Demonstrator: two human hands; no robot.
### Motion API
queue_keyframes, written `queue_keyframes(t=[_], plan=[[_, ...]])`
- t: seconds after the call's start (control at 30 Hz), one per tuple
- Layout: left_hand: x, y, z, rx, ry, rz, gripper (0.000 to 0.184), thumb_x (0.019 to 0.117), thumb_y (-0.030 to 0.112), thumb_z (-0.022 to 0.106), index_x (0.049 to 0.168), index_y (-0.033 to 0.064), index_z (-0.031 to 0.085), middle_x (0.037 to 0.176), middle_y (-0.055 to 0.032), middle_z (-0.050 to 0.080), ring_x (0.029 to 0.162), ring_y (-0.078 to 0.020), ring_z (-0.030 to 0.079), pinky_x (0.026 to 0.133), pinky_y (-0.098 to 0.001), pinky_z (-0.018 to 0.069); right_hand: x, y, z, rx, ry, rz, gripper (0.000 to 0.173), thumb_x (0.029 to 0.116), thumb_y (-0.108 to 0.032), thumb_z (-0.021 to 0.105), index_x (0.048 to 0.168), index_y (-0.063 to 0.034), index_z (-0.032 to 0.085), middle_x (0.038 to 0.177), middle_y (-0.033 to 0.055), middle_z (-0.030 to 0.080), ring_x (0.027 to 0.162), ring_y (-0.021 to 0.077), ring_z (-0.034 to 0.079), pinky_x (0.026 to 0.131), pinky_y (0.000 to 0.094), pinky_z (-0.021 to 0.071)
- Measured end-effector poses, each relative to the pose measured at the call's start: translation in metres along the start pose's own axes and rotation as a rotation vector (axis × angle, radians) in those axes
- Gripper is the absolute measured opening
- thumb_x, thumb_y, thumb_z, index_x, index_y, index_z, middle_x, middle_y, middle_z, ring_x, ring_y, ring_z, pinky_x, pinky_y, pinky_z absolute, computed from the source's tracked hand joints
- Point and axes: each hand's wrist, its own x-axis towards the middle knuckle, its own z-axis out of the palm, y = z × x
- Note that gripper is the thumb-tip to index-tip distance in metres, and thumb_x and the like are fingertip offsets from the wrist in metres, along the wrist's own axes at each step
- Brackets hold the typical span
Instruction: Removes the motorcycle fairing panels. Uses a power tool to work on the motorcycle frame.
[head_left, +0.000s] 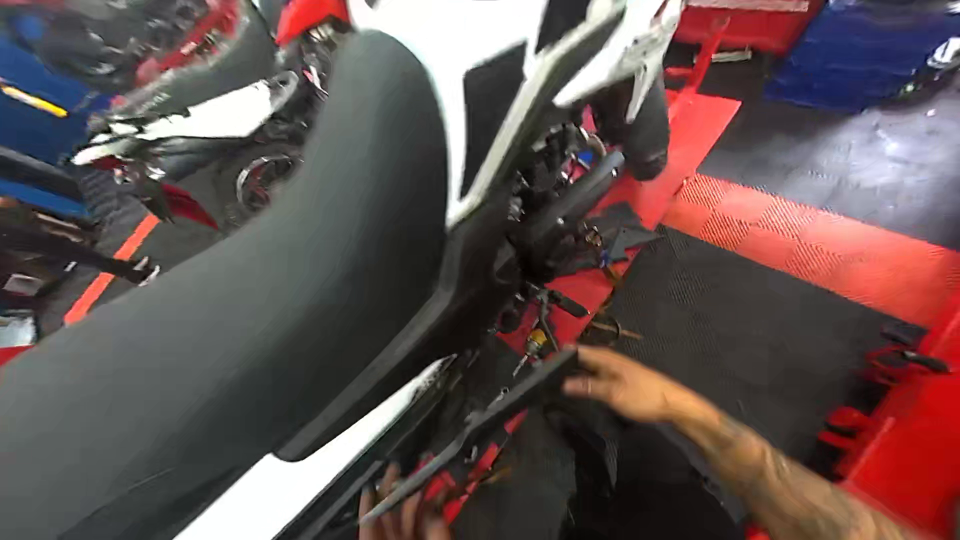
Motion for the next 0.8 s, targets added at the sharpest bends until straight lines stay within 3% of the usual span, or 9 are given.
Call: queue_keyframes(t=[0.07, 0.13, 0.17, 0.27, 0.33, 0.43, 0.57, 0.67, 0.8], plan=[[0.023, -0.02, 0.023, -0.109, -0.066, -0.243, 0.069, 0.1063, 0.04, 0.052, 0.157, 0.0012, 0.026, 0.151, -0.0132, 0.052, 0.121, -0.025, 0.065, 0.091, -0.0419, 0.0614, 0.025, 0.047, -0.05, -0.15, -0.073, -0.05, 0.027, 0.1012, -0.014, 0.061, 0.128, -0.0101, 0.064, 0.111, 0.0041, 0.072, 0.099, 0.0131, 0.069, 0.091, 0.0392, 0.0586], [0.042, -0.039, 0.064, -0.153, 0.024, -0.394, 0.048, 0.109, 0.026, 0.044, 0.148, -0.0022, 0.043, 0.14, -0.014, 0.062, 0.115, -0.0249, 0.069, 0.088, -0.0402, 0.0624, 0.062, 0.076, -0.074, -0.198, -0.062, -0.11, 0.031, 0.1017, -0.013, 0.061, 0.132, -0.0083, 0.063, 0.115, 0.0078, 0.072, 0.103, 0.0166, 0.07, 0.095, 0.0434, 0.0577], [0.05, -0.047, 0.08, -0.198, 0.088, -0.442, 0.045, 0.1093, 0.019, 0.042, 0.149, -0.0007, 0.04, 0.141, -0.0151, 0.059, 0.117, -0.0254, 0.067, 0.092, -0.0408, 0.0602, 0.081, 0.083, -0.079, -0.197, -0.044, -0.119, 0.033, 0.1021, -0.012, 0.06, 0.134, -0.007, 0.062, 0.118, 0.0102, 0.071, 0.105, 0.0189, 0.069, 0.096, 0.045, 0.0571], [0.07, -0.051, 0.111, -0.18, 0.226, -0.379, 0.047, 0.1051, 0.006, 0.045, 0.151, 0.0038, 0.037, 0.146, -0.0146, 0.053, 0.122, -0.0249, 0.063, 0.097, -0.0404, 0.0572, 0.122, 0.098, -0.076, -0.18, 0.035, -0.119, 0.039, 0.103, -0.015, 0.059, 0.14, -0.0035, 0.056, 0.126, 0.0158, 0.068, 0.116, 0.0248, 0.066, 0.105, 0.0492, 0.0515], [0.075, -0.053, 0.125, -0.062, 0.325, -0.343, 0.047, 0.1038, 0.002, 0.046, 0.15, 0.0016, 0.037, 0.144, -0.0162, 0.053, 0.119, -0.0242, 0.063, 0.096, -0.0391, 0.0567, 0.138, 0.108, -0.062, -0.157, 0.099, -0.107, 0.037, 0.1015, -0.014, 0.06, 0.135, -0.0007, 0.057, 0.126, 0.019, 0.066, 0.12, 0.0291, 0.064, 0.106, 0.0511, 0.0497], [0.08, -0.067, 0.134, 0.252, 0.418, -0.316, 0.045, 0.1033, 0.004, 0.054, 0.146, -0.0027, 0.039, 0.133, -0.0206, 0.056, 0.103, -0.0224, 0.068, 0.088, -0.037, 0.06, 0.153, 0.127, -0.035, -0.094, 0.175, -0.058, 0.041, 0.0998, -0.009, 0.061, 0.138, 0.004, 0.055, 0.138, 0.0233, 0.058, 0.132, 0.0335, 0.056, 0.114, 0.049, 0.044], [0.083, -0.075, 0.141, 0.658, 0.326, -0.236, 0.05, 0.1036, 0.016, 0.061, 0.143, -0.0043, 0.037, 0.116, -0.0203, 0.06, 0.084, -0.0197, 0.074, 0.074, -0.0368, 0.066, 0.159, 0.157, -0.03, 0.003, 0.234, -0.041, 0.045, 0.1011, -0.009, 0.059, 0.143, 0.0047, 0.049, 0.143, 0.024, 0.055, 0.135, 0.0336, 0.053, 0.115, 0.048, 0.0423], [0.089, -0.084, 0.142, 0.638, 0.318, -0.282, 0.058, 0.1025, 0.017, 0.064, 0.147, -0.0019, 0.032, 0.105, -0.0182, 0.069, 0.075, -0.0212, 0.075, 0.067, -0.038, 0.0663, 0.166, 0.159, -0.032, -0.037, 0.24, -0.044, 0.044, 0.1008, -0.013, 0.062, 0.141, 0.0002, 0.051, 0.136, 0.0209, 0.06, 0.129, 0.0327, 0.058, 0.109, 0.0487, 0.048], [0.103, -0.098, 0.149, 0.491, 0.401, -0.325, 0.06, 0.1077, 0.02, 0.054, 0.154, 0.005, 0.02, 0.104, -0.0176, 0.07, 0.078, -0.0249, 0.076, 0.069, -0.039, 0.0661, 0.175, 0.166, -0.024, -0.155, 0.27, -0.136, 0.045, 0.1011, -0.015, 0.062, 0.142, -0.0014, 0.051, 0.14, 0.0169, 0.059, 0.134, 0.0304, 0.054, 0.11, 0.0451, 0.0481]])
